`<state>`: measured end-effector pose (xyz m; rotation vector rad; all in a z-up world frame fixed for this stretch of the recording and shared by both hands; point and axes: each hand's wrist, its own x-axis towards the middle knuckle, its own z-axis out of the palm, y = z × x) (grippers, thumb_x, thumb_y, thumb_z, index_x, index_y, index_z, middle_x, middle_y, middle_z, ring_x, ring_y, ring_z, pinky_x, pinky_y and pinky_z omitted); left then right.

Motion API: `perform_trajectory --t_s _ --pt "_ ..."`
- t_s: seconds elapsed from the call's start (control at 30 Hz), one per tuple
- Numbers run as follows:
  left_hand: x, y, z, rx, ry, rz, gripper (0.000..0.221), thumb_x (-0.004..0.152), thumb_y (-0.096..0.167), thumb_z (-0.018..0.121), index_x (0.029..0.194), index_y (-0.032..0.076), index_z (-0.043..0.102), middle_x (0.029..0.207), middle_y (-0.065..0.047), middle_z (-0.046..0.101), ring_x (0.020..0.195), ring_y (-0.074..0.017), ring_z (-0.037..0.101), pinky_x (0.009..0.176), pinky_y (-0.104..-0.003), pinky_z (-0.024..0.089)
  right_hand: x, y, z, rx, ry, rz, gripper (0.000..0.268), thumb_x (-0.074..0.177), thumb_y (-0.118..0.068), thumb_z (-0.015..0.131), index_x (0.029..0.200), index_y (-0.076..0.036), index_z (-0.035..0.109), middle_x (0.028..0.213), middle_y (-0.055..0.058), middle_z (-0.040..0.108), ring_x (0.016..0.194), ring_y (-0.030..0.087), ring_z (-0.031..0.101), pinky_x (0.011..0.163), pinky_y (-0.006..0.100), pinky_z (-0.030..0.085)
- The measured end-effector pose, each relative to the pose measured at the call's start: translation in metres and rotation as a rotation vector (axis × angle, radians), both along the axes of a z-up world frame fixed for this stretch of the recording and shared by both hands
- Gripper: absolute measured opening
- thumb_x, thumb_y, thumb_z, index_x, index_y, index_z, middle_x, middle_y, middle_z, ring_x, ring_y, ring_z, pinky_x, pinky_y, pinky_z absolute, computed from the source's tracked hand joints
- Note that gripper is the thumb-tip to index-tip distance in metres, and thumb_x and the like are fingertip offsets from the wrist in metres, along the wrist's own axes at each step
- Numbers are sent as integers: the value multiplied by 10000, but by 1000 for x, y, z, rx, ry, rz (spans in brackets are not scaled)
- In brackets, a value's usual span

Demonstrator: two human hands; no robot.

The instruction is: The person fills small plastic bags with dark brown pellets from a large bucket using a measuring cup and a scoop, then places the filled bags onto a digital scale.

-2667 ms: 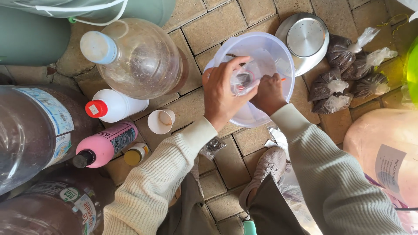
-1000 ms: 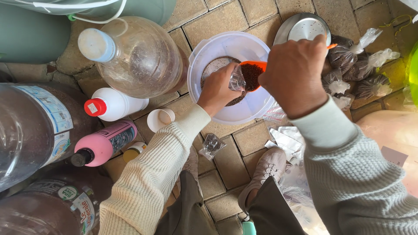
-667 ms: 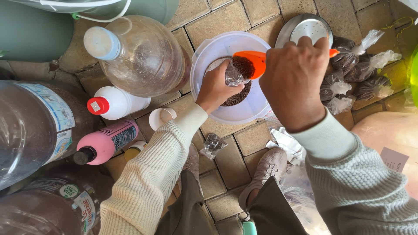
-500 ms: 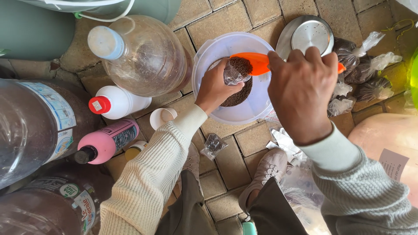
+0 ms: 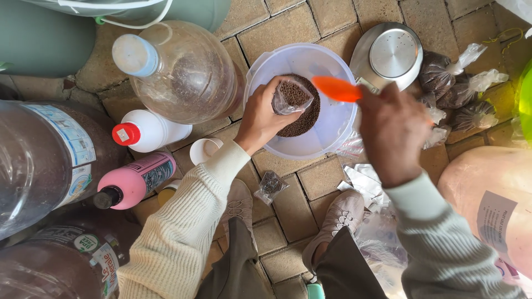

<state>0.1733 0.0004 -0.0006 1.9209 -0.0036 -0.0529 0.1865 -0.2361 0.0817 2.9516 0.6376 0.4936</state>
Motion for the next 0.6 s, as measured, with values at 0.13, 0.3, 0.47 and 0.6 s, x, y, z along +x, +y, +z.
perform_trajectory --t_s 0.13,0.3,0.47,0.6 --pt "-4 -3 5 -17 -137 -35 498 770 146 890 1185 87 621 1115 -125 731 1073 -261 729 934 -368 576 11 21 -92 -249 208 63 146 962 -251 622 965 -227 766 921 15 626 887 194 608 730 383 433" --pt "-5 -9 1 -15 -126 -33 458 816 159 897 1177 95 622 1105 -112 731 1060 -269 726 918 -368 573 17 34 -120 -397 384 155 162 945 -241 611 894 -196 758 1028 2 668 1098 204 590 890 402 431" --pt "-5 -9 -3 -48 -113 22 477 810 133 857 1206 78 598 1134 -121 731 1068 -258 742 916 -357 575 21 39 -43 505 460 110 218 1026 -182 600 1192 -90 708 892 53 717 826 217 678 717 362 512" --pt "-3 -12 -6 -70 -88 10 493 807 153 864 1212 69 596 1115 -117 742 1056 -247 748 916 -349 576 16 43 -34 944 706 42 245 1091 -224 611 1136 16 631 805 94 701 703 207 685 615 328 511"
